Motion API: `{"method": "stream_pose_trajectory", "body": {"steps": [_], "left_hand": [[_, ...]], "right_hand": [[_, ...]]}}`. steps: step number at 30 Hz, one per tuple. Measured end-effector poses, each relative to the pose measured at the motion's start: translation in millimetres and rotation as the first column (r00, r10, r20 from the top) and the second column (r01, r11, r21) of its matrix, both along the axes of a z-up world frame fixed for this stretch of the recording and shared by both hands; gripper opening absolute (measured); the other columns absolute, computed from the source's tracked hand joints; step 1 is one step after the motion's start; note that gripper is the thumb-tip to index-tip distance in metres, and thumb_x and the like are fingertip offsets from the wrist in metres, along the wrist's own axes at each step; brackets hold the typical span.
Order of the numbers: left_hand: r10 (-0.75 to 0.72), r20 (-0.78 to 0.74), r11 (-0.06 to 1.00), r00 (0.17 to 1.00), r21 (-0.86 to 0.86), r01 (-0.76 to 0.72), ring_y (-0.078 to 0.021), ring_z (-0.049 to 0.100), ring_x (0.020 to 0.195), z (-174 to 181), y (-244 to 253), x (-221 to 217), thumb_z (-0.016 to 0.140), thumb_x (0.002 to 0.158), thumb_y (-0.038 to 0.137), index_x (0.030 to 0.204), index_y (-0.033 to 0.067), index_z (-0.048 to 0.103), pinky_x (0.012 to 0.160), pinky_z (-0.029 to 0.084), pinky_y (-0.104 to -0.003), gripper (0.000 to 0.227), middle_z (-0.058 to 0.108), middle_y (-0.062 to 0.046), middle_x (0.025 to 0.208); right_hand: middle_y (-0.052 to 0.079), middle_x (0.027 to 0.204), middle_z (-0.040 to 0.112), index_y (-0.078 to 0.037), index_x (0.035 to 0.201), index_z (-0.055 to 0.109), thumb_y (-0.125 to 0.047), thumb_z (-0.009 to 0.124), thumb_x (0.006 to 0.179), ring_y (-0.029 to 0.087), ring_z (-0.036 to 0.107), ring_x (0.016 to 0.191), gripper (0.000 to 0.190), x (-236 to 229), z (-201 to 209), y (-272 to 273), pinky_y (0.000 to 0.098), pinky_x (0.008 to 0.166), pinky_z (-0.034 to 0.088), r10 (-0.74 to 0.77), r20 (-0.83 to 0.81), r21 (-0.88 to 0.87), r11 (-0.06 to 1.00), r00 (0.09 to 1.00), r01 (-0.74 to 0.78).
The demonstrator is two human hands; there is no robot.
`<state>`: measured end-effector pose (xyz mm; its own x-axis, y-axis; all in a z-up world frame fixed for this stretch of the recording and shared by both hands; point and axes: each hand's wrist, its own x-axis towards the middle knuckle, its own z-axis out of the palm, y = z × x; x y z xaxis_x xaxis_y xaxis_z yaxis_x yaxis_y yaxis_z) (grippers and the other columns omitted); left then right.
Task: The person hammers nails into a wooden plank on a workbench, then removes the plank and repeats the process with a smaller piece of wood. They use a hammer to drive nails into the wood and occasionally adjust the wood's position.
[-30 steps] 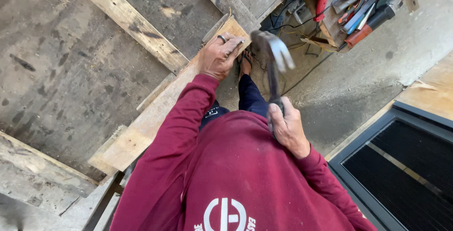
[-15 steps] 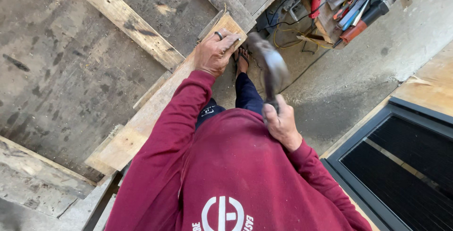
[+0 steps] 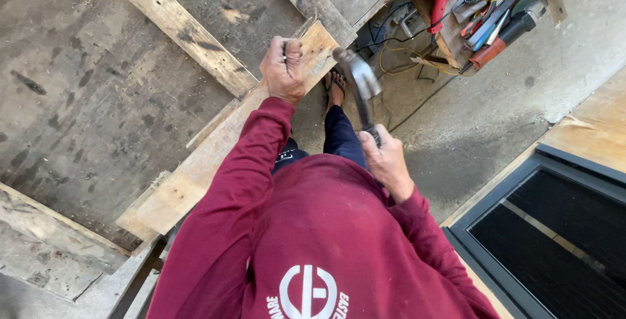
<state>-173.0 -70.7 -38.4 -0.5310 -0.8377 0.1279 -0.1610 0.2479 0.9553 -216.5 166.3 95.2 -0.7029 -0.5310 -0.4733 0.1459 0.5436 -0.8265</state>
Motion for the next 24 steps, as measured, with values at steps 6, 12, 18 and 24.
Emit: {"method": "stream_pose_trajectory", "body": {"steps": [6, 12, 18, 24], "left_hand": [[0.064, -0.114, 0.980, 0.991, 0.192, -0.041, -0.0074, 0.061, 0.074, -1, -1, -9, 0.057, 0.111, 0.031, 0.105, 0.0061, 0.058, 0.069, 0.054, -0.025, 0.025, 0.064, -0.001, 0.084], [0.100, -0.133, 0.981, 0.986, 0.181, -0.076, -0.0076, 0.056, 0.081, 0, 3, -4, 0.058, 0.111, 0.030, 0.114, 0.0050, 0.058, 0.074, 0.051, -0.026, 0.025, 0.062, -0.002, 0.092], [0.141, -0.125, 0.984, 0.982, 0.130, -0.125, -0.0097, 0.054, 0.081, 6, -8, -11, 0.062, 0.107, 0.030, 0.115, 0.0037, 0.058, 0.075, 0.050, -0.027, 0.028, 0.060, -0.002, 0.090], [0.142, -0.188, 0.975, 0.972, 0.196, -0.104, -0.0108, 0.057, 0.085, -2, -2, -1, 0.053, 0.109, 0.024, 0.123, 0.0027, 0.056, 0.082, 0.052, -0.027, 0.026, 0.061, -0.003, 0.094]], "right_hand": [[0.009, 0.074, 0.060, 0.002, 0.096, 0.063, -0.035, 0.058, 0.103, 0.019, 0.058, 0.058, 0.038, -9, 30, 11, 0.0296, 0.054, 0.053, -0.116, -0.143, -0.812, 0.581, 0.983, -0.049], [0.001, 0.070, 0.058, -0.006, 0.092, 0.062, -0.032, 0.058, 0.110, 0.013, 0.054, 0.056, 0.032, 1, 1, -5, 0.0272, 0.051, 0.044, 0.116, -0.137, -0.060, 0.990, 0.984, -0.125], [0.009, 0.077, 0.063, 0.007, 0.112, 0.056, -0.024, 0.051, 0.113, 0.014, 0.064, 0.057, 0.032, -15, 39, 24, 0.0305, 0.050, 0.058, -0.116, -0.380, -0.488, 0.868, 0.917, -0.092], [0.002, 0.070, 0.055, -0.004, 0.100, 0.057, -0.027, 0.056, 0.109, 0.011, 0.053, 0.054, 0.025, -3, -9, 7, 0.0275, 0.048, 0.047, 0.119, -0.352, -0.295, 0.927, 0.928, -0.231]]}}
